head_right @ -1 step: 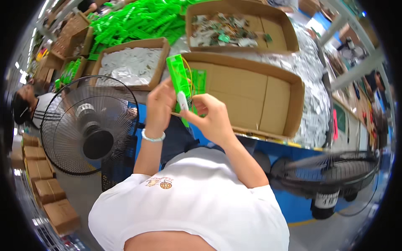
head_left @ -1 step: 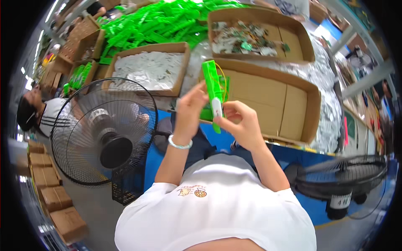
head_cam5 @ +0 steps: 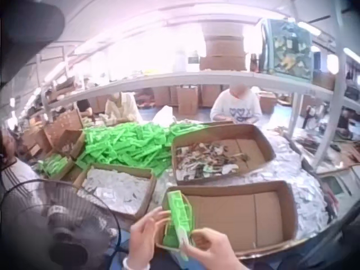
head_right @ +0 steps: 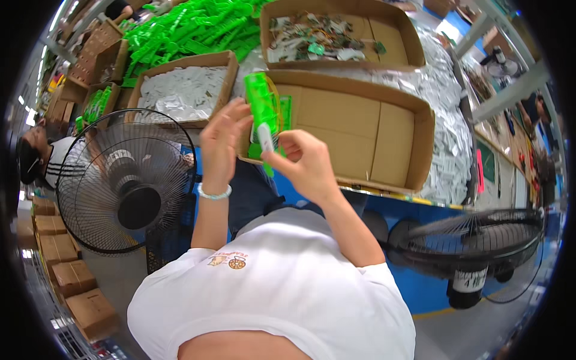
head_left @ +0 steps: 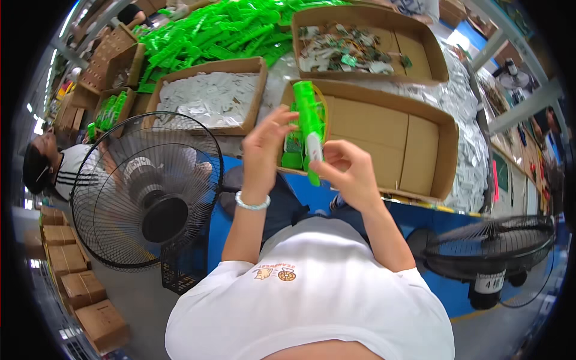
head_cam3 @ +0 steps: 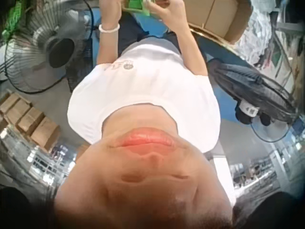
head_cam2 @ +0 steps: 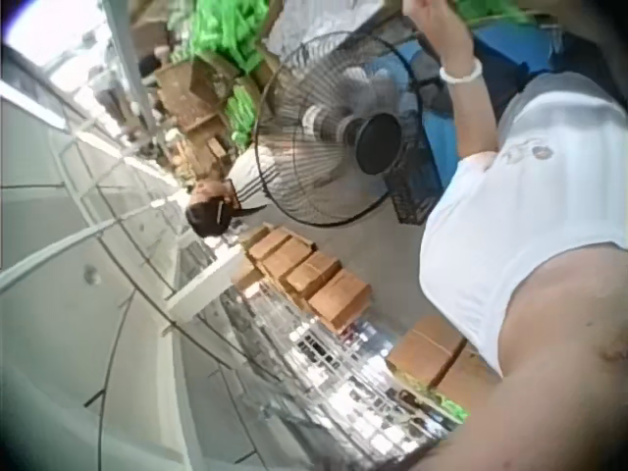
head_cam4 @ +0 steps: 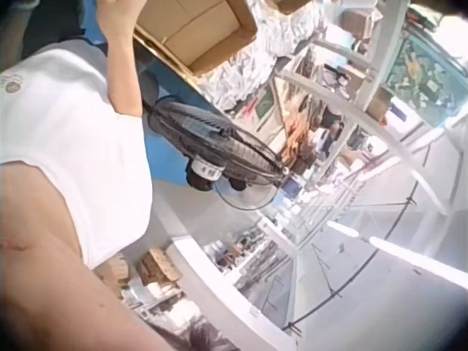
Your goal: The person assembles electronic components into a green plastic casing by hand, inserting a circuit board and a white plastic button.
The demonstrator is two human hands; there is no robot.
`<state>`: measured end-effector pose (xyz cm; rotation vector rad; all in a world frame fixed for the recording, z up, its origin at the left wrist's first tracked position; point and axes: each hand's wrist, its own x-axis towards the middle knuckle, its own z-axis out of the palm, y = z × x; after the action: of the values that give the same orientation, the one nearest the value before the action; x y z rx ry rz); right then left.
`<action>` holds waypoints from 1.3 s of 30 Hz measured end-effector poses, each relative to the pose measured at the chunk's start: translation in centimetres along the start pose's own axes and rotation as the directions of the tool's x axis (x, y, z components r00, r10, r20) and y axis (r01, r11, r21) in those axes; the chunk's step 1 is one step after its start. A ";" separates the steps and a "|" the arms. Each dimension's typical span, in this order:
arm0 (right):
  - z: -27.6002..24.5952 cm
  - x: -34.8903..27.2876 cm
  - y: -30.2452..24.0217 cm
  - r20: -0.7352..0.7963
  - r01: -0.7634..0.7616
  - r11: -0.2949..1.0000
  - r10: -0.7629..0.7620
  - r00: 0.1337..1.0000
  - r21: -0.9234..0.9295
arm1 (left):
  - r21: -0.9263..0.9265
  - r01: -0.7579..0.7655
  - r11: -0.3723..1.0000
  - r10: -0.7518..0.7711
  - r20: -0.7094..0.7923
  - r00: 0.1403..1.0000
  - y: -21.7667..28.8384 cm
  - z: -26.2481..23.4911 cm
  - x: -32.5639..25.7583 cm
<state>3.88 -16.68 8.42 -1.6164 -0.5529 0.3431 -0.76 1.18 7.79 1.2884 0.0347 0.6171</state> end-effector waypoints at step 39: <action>-23.1 24.4 3.7 -0.657 -0.615 0.392 0.033 0.753 -0.684 | 0.856 -0.291 0.428 0.365 0.131 0.922 -6.5 -1.2 -1.6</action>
<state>36.98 -23.18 10.12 -2.7660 0.1763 -0.2117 0.10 0.61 1.05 2.3177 0.1806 1.0668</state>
